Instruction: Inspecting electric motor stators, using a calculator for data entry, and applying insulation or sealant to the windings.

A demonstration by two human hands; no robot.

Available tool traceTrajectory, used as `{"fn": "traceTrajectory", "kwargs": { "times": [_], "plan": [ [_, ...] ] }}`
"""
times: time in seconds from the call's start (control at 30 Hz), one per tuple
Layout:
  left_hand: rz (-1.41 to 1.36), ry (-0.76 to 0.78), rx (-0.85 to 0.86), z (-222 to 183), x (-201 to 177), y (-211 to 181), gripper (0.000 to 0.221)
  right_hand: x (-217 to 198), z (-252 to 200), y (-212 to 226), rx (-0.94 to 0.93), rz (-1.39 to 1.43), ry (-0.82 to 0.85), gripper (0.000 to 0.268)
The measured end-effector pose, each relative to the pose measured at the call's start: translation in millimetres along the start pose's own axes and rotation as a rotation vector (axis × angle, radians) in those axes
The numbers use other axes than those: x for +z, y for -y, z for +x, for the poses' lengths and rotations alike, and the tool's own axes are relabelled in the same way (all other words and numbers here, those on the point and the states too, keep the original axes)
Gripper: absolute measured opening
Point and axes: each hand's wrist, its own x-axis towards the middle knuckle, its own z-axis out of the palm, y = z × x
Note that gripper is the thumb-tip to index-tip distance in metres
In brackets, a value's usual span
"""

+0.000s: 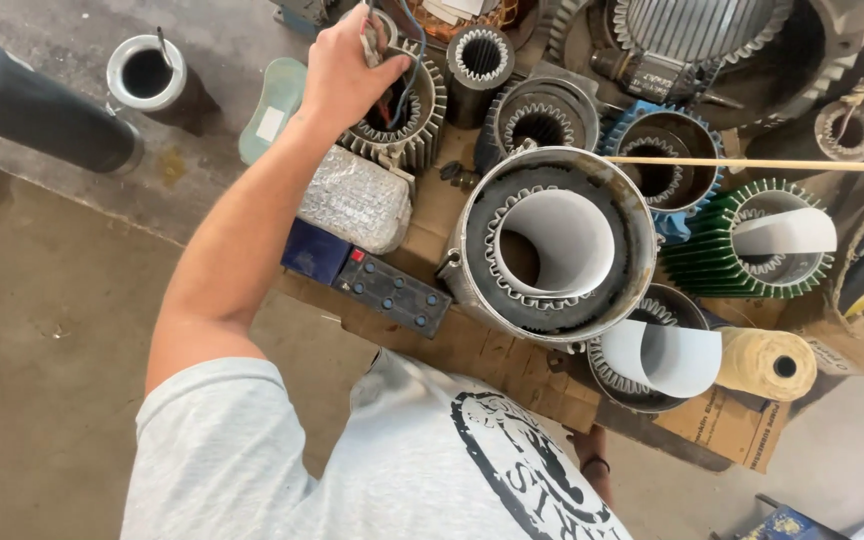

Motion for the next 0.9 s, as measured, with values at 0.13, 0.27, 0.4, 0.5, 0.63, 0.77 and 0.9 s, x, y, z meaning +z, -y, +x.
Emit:
{"fn": "traceTrajectory", "kwargs": {
  "times": [0.13,0.27,0.4,0.5,0.63,0.77,0.9],
  "plan": [
    [-0.199,-0.098,-0.067,6.8,12.0,-7.7,0.037,1.5,-4.1,-4.5,-0.065,-0.016,0.028,0.050],
    [-0.257,0.003,-0.002,-7.0,-12.8,-25.9,0.038,18.2,-43.2,22.0,0.022,0.098,0.035,0.047],
    [-0.290,0.175,0.020,-22.1,-51.7,-37.2,0.041,33.6,-88.6,29.5,0.024,0.084,0.052,0.047],
    [-0.249,0.342,-0.011,-33.1,-69.5,-39.5,0.055,37.0,-123.9,23.6,0.028,0.056,0.068,0.047],
    [-0.225,0.516,0.077,-39.3,-79.1,-37.7,0.070,48.3,-170.3,17.0,0.022,0.025,0.103,0.048],
    [-0.233,0.437,0.126,-40.0,-62.7,-25.6,0.029,53.6,-225.1,10.5,0.024,0.004,0.120,0.048],
    [-0.351,0.358,0.116,-29.0,-46.7,-12.9,0.029,53.8,-233.9,37.9,0.011,-0.019,0.142,0.048]
  ]
}}
